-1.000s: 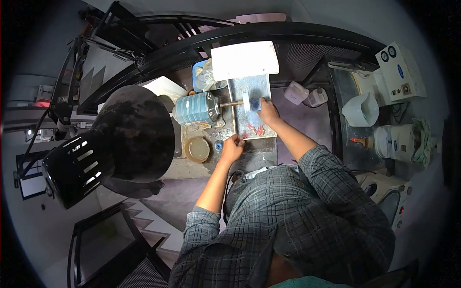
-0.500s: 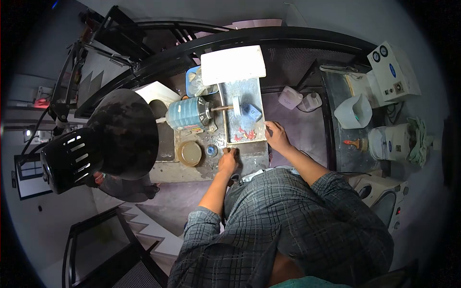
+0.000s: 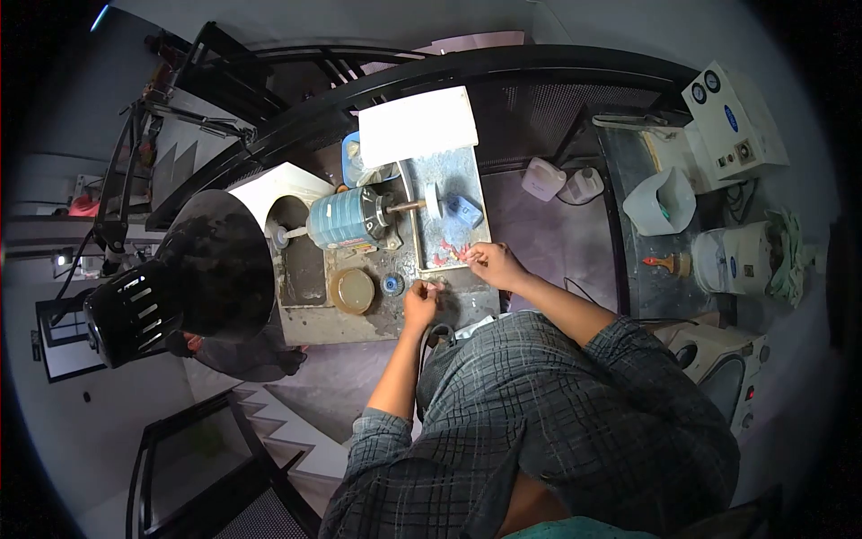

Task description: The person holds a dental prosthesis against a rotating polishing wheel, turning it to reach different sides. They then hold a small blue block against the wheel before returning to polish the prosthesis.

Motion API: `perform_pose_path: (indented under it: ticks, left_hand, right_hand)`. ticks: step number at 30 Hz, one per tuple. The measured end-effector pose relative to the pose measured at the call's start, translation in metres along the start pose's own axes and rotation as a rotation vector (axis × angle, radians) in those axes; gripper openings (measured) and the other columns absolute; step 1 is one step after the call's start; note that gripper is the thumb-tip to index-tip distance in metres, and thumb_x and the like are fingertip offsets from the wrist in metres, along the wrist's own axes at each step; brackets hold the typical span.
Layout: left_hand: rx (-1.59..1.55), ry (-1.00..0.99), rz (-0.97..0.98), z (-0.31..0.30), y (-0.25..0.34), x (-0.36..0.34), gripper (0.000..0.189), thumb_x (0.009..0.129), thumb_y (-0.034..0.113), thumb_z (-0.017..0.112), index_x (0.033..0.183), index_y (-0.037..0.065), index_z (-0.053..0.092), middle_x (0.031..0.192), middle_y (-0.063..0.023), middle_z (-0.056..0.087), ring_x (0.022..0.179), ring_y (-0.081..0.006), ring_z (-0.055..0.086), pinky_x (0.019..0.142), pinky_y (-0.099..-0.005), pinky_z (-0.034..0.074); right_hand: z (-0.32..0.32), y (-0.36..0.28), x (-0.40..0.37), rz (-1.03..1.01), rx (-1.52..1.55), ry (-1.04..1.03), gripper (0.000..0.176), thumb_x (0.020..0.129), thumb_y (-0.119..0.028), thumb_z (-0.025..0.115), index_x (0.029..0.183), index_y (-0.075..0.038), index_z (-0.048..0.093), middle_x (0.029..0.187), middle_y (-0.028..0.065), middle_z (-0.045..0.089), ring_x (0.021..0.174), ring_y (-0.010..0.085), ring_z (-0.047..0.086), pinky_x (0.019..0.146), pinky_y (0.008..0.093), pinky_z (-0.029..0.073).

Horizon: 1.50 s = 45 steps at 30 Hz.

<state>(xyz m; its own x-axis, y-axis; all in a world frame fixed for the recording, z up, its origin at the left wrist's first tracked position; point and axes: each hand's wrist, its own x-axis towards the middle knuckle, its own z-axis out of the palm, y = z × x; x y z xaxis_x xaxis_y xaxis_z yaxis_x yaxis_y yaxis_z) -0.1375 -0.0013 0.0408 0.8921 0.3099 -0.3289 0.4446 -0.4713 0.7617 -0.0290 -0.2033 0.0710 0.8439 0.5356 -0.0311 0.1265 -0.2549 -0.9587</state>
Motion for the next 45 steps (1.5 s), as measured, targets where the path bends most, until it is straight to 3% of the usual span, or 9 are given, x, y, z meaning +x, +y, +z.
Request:
perform_pose_path:
  ticks: [2, 6, 11, 14, 22, 26, 29, 38, 45]
  left_hand:
    - [-0.475, -0.083, -0.083, -0.001, -0.003, -0.001, 0.006, 0.085, 0.000, 0.050, 0.080, -0.001, 0.053, 0.068, -0.0076, 0.058, 0.057, -0.0137, 0.057, 0.057, -0.0314, 0.053]
    - [-0.450, -0.039, -0.060, 0.001, -0.009, 0.001, 0.008, 0.086, -0.001, 0.049, 0.079, -0.001, 0.053, 0.067, -0.0052, 0.057, 0.058, -0.0123, 0.056, 0.057, -0.0301, 0.053]
    - [0.255, 0.164, 0.270, 0.003, 0.007, -0.004, 0.014, 0.076, 0.004, 0.058, 0.089, 0.001, 0.057, 0.086, -0.0193, 0.060, 0.077, -0.0402, 0.060, 0.072, -0.0440, 0.049]
    - [0.366, 0.066, 0.134, 0.007, 0.034, -0.006, 0.025, 0.069, 0.002, 0.064, 0.093, 0.005, 0.058, 0.099, -0.0189, 0.057, 0.099, -0.0375, 0.056, 0.079, -0.0453, 0.048]
    - [0.572, -0.015, 0.169, 0.022, 0.000, 0.014, 0.023, 0.080, 0.001, 0.053, 0.101, 0.006, 0.062, 0.102, -0.0196, 0.061, 0.084, -0.0367, 0.062, 0.072, -0.0424, 0.050]
    - [-0.070, -0.024, 0.290, 0.032, -0.021, 0.019, 0.007, 0.083, -0.002, 0.057, 0.089, -0.003, 0.059, 0.075, -0.0117, 0.065, 0.067, -0.0231, 0.063, 0.061, -0.0328, 0.051]
    - [-0.808, -0.240, -0.108, 0.012, 0.014, 0.004, 0.013, 0.092, 0.007, 0.050, 0.087, -0.003, 0.058, 0.074, -0.0095, 0.063, 0.057, -0.0159, 0.058, 0.051, -0.0286, 0.048]
    - [-1.095, -0.316, -0.314, -0.003, 0.047, 0.010, 0.012, 0.091, 0.006, 0.048, 0.083, 0.000, 0.055, 0.069, -0.0069, 0.058, 0.049, -0.0126, 0.051, 0.042, -0.0245, 0.039]
    - [-0.934, -0.287, -0.116, -0.009, 0.061, 0.018, 0.025, 0.089, 0.000, 0.047, 0.114, -0.001, 0.046, 0.076, -0.0129, 0.062, 0.063, -0.0187, 0.061, 0.050, -0.0267, 0.045]
  right_hand:
    - [0.010, 0.000, -0.001, 0.094, 0.049, -0.037, 0.018, 0.077, -0.009, 0.065, 0.090, 0.002, 0.062, 0.083, 0.0125, 0.067, 0.077, 0.0157, 0.065, 0.069, 0.0285, 0.051]
    - [0.027, 0.020, -0.001, 0.258, -0.123, -0.290, 0.025, 0.073, -0.012, 0.070, 0.091, 0.003, 0.063, 0.082, 0.0154, 0.067, 0.078, 0.0185, 0.066, 0.070, 0.0297, 0.051]
    - [0.026, 0.036, -0.010, 0.250, -0.345, -0.452, 0.030, 0.069, -0.018, 0.069, 0.093, 0.000, 0.065, 0.089, 0.0174, 0.067, 0.084, 0.0290, 0.065, 0.076, 0.0359, 0.051]
    - [0.024, 0.037, -0.011, 0.311, -0.398, -0.507, 0.031, 0.068, -0.020, 0.068, 0.092, 0.000, 0.066, 0.091, 0.0188, 0.066, 0.086, 0.0298, 0.065, 0.078, 0.0360, 0.050]
    - [0.019, 0.032, -0.013, 0.308, -0.387, -0.481, 0.032, 0.070, -0.020, 0.068, 0.095, 0.000, 0.065, 0.090, 0.0184, 0.066, 0.086, 0.0288, 0.065, 0.078, 0.0357, 0.050]
    - [0.017, 0.022, -0.009, 0.412, -0.129, -0.460, 0.032, 0.075, -0.016, 0.069, 0.101, -0.001, 0.062, 0.091, 0.0153, 0.067, 0.083, 0.0206, 0.064, 0.074, 0.0322, 0.051]
    - [0.024, 0.031, -0.004, 0.296, 0.231, -0.400, 0.033, 0.080, -0.007, 0.065, 0.111, 0.003, 0.057, 0.087, 0.0096, 0.065, 0.078, 0.0121, 0.061, 0.068, 0.0267, 0.051]
    - [0.015, -0.016, 0.014, 0.275, 0.360, -0.347, 0.026, 0.085, -0.002, 0.057, 0.111, 0.002, 0.058, 0.091, 0.0076, 0.064, 0.080, 0.0114, 0.061, 0.067, 0.0261, 0.053]
    - [0.014, -0.016, 0.022, 0.294, 0.344, -0.257, 0.020, 0.084, 0.001, 0.055, 0.104, 0.002, 0.059, 0.088, 0.0061, 0.063, 0.079, 0.0106, 0.060, 0.067, 0.0269, 0.053]
